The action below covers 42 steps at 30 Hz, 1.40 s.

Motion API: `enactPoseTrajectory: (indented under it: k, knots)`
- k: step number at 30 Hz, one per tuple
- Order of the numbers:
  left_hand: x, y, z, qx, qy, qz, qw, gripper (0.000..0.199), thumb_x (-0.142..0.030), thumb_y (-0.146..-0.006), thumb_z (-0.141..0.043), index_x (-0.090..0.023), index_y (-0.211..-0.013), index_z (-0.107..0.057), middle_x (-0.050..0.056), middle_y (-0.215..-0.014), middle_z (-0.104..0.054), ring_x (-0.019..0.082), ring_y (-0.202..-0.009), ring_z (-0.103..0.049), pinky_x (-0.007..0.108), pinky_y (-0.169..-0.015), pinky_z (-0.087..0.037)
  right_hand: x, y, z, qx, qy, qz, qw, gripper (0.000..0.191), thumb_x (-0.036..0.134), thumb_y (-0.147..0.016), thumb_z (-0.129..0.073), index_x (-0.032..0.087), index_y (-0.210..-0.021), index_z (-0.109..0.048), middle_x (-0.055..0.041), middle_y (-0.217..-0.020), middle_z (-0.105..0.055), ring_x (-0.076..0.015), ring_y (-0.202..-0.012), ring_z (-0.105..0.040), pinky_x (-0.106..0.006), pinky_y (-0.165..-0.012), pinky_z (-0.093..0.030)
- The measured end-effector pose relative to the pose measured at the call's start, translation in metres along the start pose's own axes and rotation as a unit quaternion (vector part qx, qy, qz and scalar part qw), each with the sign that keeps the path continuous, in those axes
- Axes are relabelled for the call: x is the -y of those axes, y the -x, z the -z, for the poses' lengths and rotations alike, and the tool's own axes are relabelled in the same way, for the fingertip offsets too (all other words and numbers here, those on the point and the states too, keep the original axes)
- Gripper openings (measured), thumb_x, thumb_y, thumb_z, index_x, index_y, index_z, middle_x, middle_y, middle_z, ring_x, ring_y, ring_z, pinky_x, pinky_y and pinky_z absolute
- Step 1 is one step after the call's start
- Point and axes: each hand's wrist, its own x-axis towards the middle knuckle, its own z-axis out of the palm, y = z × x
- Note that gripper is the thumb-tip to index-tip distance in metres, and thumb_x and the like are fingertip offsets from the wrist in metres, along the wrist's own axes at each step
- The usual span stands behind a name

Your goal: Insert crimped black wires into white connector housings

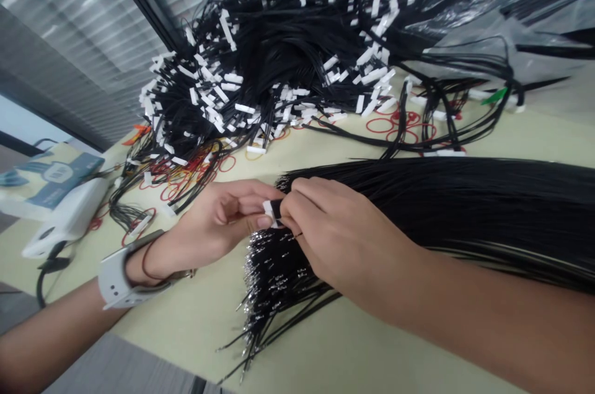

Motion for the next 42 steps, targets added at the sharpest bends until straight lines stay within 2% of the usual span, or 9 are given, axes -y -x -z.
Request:
enactPoseTrajectory:
  k: [5, 13, 20, 28, 34, 39, 42]
  knots:
    - [0.001, -0.004, 0.004, 0.009, 0.057, 0.039, 0.998, 0.02, -0.01, -0.077, -0.062, -0.009, -0.096, -0.057, 0.002, -0.077, -0.068, 0.0, -0.069, -0.063, 0.004, -0.065, -0.05, -0.001, -0.001, 0.002, 0.022, -0.04, -0.04, 0.998, 0.011, 0.008, -0.08, -0.05, 0.014, -0.073, -0.056, 0.0023, -0.071, -0.051, -0.0011, -0.064, -0.043, -0.013, -0.058, -0.033]
    - [0.002, -0.006, 0.011, 0.013, 0.067, 0.061, 0.996, 0.024, -0.011, -0.075, -0.064, -0.011, -0.098, -0.058, 0.003, -0.078, -0.07, 0.004, -0.071, -0.066, 0.009, -0.068, -0.052, -0.004, 0.0, 0.002, 0.04, -0.041, -0.035, 0.998, 0.013, 0.009, -0.082, -0.046, 0.014, -0.072, -0.054, 0.001, -0.072, -0.052, -0.0019, -0.065, -0.043, -0.014, -0.059, -0.033]
    - [0.003, -0.009, 0.012, 0.028, 0.096, 0.062, 0.993, 0.023, -0.012, -0.075, -0.065, -0.012, -0.097, -0.06, 0.003, -0.082, -0.071, 0.004, -0.073, -0.067, 0.009, -0.071, -0.053, -0.002, -0.002, 0.003, 0.03, -0.032, -0.024, 0.999, 0.014, 0.009, -0.082, -0.047, 0.014, -0.07, -0.054, 0.0008, -0.071, -0.051, -0.0025, -0.065, -0.044, -0.015, -0.059, -0.034]
    - [0.0, -0.007, 0.007, 0.016, 0.054, 0.067, 0.996, 0.022, -0.01, -0.076, -0.062, -0.009, -0.098, -0.059, 0.005, -0.082, -0.07, 0.004, -0.074, -0.066, 0.009, -0.071, -0.052, 0.001, -0.003, -0.001, 0.011, 0.024, 0.009, 1.0, 0.02, 0.013, -0.085, -0.046, 0.014, -0.068, -0.056, -0.0007, -0.068, -0.05, -0.0056, -0.063, -0.042, -0.02, -0.06, -0.034]
    - [0.0, -0.004, 0.005, 0.015, 0.041, 0.053, 0.998, 0.019, -0.011, -0.078, -0.061, -0.009, -0.097, -0.06, 0.003, -0.08, -0.07, 0.002, -0.074, -0.065, 0.007, -0.071, -0.051, 0.004, -0.001, -0.002, 0.019, 0.033, 0.028, 0.999, 0.017, 0.004, -0.078, -0.049, 0.014, -0.067, -0.055, -0.001, -0.067, -0.049, -0.0075, -0.066, -0.041, -0.023, -0.063, -0.033]
    - [0.001, -0.003, 0.001, 0.005, 0.047, 0.033, 0.998, 0.02, -0.008, -0.078, -0.058, -0.009, -0.098, -0.06, 0.001, -0.077, -0.069, -0.001, -0.067, -0.061, 0.005, -0.064, -0.048, 0.002, 0.0, -0.004, 0.017, 0.042, 0.061, 0.997, 0.018, 0.003, -0.078, -0.049, 0.014, -0.064, -0.055, -0.0016, -0.065, -0.046, -0.0083, -0.066, -0.038, -0.023, -0.064, -0.032]
    - [0.0, -0.004, 0.0, -0.015, 0.046, 0.038, 0.998, 0.022, -0.009, -0.077, -0.059, -0.009, -0.099, -0.059, 0.002, -0.077, -0.069, 0.001, -0.071, -0.064, 0.007, -0.067, -0.05, -0.001, 0.0, -0.003, 0.018, 0.012, 0.034, 0.999, 0.02, 0.004, -0.081, -0.046, 0.013, -0.068, -0.058, -0.0014, -0.069, -0.05, -0.0067, -0.068, -0.041, -0.021, -0.065, -0.035]
